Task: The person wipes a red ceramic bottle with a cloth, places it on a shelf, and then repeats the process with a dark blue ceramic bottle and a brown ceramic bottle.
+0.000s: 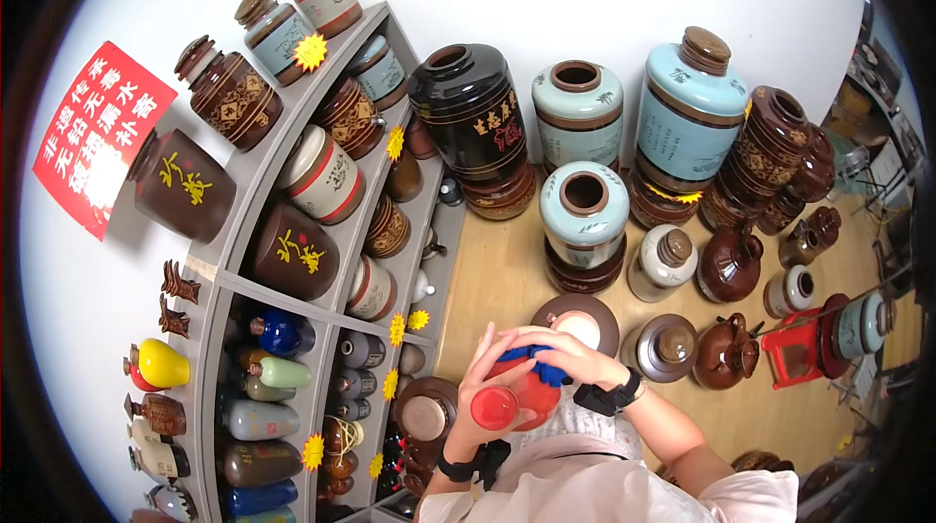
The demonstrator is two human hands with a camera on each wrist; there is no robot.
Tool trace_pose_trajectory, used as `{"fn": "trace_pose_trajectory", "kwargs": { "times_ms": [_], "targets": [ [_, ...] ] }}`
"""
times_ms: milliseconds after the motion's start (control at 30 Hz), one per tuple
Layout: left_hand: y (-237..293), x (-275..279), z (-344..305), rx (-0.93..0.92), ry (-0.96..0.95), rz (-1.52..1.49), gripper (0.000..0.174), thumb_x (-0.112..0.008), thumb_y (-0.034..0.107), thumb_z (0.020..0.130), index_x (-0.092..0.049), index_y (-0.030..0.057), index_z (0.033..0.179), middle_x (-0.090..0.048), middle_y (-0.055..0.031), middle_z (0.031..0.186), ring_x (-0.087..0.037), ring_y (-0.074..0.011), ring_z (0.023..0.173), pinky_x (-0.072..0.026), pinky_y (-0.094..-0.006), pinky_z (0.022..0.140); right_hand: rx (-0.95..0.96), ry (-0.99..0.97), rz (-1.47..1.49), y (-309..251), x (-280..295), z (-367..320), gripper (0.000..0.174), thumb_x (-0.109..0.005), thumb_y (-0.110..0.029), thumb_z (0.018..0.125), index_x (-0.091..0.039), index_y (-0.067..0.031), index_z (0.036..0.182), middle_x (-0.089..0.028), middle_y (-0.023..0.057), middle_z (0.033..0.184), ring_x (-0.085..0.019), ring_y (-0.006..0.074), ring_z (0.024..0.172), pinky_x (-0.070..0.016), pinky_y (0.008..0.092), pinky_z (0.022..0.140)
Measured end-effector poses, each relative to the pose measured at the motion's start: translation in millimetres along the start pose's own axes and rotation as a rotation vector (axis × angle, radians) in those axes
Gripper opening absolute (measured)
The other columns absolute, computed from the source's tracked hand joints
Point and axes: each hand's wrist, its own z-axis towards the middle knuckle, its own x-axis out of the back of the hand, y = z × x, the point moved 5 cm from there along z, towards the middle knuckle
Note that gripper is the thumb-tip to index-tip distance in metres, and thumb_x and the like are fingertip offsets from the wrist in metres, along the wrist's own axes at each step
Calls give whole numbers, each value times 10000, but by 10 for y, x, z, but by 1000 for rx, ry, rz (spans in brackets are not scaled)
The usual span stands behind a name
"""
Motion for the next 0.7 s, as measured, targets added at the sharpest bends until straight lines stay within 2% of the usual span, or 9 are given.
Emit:
{"fn": "trace_pose_trajectory", "kwargs": {
  "times_ms": [33,100,133,200,233,333,367,500,700],
  "targets": [
    [0,-13,-6,9,0,-23,589,-706,540,717,-663,127,1135,-483,-167,1344,-358,-407,1306,-262,-534,1070,-96,18,208,120,13,-29,358,-459,-178,931,-520,-2,1237,-490,158,1318,-474,247,1216,-357,341,1026],
    [40,-31,14,34,-29,-118,524,-719,480,728,-676,96,1082,-551,-166,1261,-431,-388,1255,-300,-516,1052,-289,52,623,377,-48,-133,374,-419,-221,955,-521,9,1232,-509,134,1303,-492,219,1187,-366,332,1021],
    [56,-36,20,46,-43,-166,493,-725,449,733,-683,80,1056,-585,-165,1219,-468,-378,1230,-320,-508,1044,-315,54,781,483,-92,-161,387,-406,-240,959,-519,11,1231,-517,125,1293,-497,216,1179,-367,333,1024],
    [60,-35,32,61,-42,-253,380,-757,291,705,-677,54,991,-639,-137,1105,-538,-342,1152,-360,-481,1019,-369,56,1098,665,-187,-226,417,-380,-279,966,-517,14,1228,-532,108,1274,-507,210,1164,-368,335,1028],
    [57,-26,38,67,-39,-293,332,-773,212,692,-675,41,959,-666,-123,1048,-574,-324,1112,-379,-468,1006,-404,119,1097,737,-211,-270,453,-376,-348,965,-521,1,1213,-548,114,1250,-522,217,1143,-378,352,1024],
    [-16,9,21,64,23,-314,268,-767,134,685,-660,26,906,-675,-108,990,-598,-313,1059,-416,-430,971,-325,166,1361,755,-305,-317,493,-396,-424,954,-529,-17,1196,-546,115,1257,-527,225,1140,-380,364,1021],
    [-24,25,17,67,60,-298,260,-765,126,688,-659,24,902,-674,-109,983,-599,-311,1054,-417,-430,968,-415,251,1346,796,-331,-359,482,-420,-478,938,-556,-64,1144,-559,110,1242,-529,233,1139,-371,403,1026],
    [-57,72,-2,76,187,-233,232,-756,103,697,-659,19,890,-673,-110,958,-604,-308,1040,-424,-430,958,-473,473,1397,704,-415,-351,382,-477,-473,920,-586,-131,1052,-601,90,1179,-540,242,1118,-360,446,1023],
    [-45,120,-30,43,226,-81,220,-734,166,739,-656,22,885,-671,-116,961,-608,-307,1022,-445,-419,924,-465,543,1344,796,-439,-365,302,-511,-412,917,-627,-134,947,-656,39,1040,-576,202,1033,-401,410,974]
  ]
}}
